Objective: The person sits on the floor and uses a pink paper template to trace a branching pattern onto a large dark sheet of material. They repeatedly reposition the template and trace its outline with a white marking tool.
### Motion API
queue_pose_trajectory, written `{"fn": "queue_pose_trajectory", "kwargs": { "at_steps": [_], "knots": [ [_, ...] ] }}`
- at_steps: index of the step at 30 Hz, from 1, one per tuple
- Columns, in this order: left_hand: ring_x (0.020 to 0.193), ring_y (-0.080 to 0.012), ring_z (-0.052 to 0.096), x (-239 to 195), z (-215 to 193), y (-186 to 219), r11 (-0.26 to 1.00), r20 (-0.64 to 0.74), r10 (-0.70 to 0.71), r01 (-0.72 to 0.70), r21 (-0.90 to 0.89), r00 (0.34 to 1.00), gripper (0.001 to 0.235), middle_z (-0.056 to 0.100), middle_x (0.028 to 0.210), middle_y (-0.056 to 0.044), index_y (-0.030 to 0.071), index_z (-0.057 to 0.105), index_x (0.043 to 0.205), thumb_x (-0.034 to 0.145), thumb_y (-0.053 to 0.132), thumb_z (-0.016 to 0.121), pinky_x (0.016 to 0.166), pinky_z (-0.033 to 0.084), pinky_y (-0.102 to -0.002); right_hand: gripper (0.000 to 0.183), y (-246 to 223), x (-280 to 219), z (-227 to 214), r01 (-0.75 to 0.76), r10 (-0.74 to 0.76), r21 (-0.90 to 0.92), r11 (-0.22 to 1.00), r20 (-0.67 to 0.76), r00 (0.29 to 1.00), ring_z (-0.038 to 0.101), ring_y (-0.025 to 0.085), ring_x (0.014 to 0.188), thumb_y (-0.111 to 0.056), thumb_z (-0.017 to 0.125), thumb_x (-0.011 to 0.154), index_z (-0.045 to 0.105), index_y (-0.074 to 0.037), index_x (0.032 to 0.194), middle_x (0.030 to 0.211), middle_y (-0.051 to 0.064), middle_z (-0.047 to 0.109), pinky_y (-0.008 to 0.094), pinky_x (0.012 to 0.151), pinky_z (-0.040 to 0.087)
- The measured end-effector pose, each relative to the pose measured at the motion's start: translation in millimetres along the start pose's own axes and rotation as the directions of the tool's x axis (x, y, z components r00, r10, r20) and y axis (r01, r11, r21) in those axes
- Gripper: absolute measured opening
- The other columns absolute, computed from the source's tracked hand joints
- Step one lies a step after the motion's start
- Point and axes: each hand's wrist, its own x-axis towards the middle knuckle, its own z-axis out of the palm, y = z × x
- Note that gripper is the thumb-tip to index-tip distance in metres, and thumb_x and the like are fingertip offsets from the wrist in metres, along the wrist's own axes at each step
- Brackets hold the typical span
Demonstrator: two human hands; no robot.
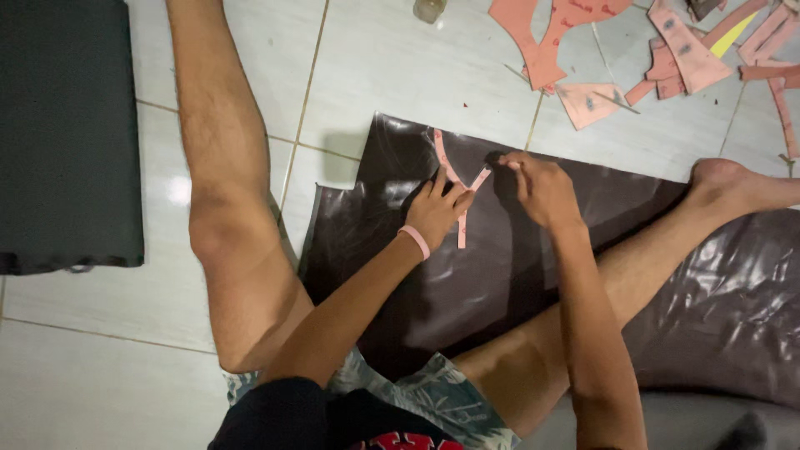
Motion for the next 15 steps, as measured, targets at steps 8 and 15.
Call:
{"fn": "queue_pose_trajectory", "kwargs": {
  "at_steps": [8, 15],
  "knots": [
    [0.145, -0.0426, 0.033, 2, 4, -3, 0.997, 0.106, 0.005, -0.013, 0.071, 0.994, 0.074, 0.049, 0.142, -0.008, 0.021, 0.049, 0.149, 0.079, 0.019, 0.075, 0.110, 0.043, -0.044, 0.018, -7, -18, -3, -0.086, 0.086, -0.031, 0.996, 0.009, 0.996, 0.070, 0.038, 0.090, -0.011, 0.059, 0.103, 0.073, -0.010, 0.115, 0.104, 0.013, 0.075, 0.047, 0.078, 0.054],
    [0.144, -0.0398, 0.040, 3, 18, -11, 0.999, -0.001, 0.035, -0.035, 0.041, 0.999, 0.060, 0.049, 0.143, -0.009, 0.028, 0.054, 0.146, 0.090, 0.017, 0.070, 0.106, 0.048, -0.042, 0.017, -3, -28, 4, -0.055, 0.054, -0.017, 0.998, -0.077, 0.996, 0.071, 0.037, 0.089, -0.012, 0.060, 0.105, 0.073, -0.010, 0.116, 0.104, 0.014, 0.075, 0.046, 0.078, 0.055]
  ]
}}
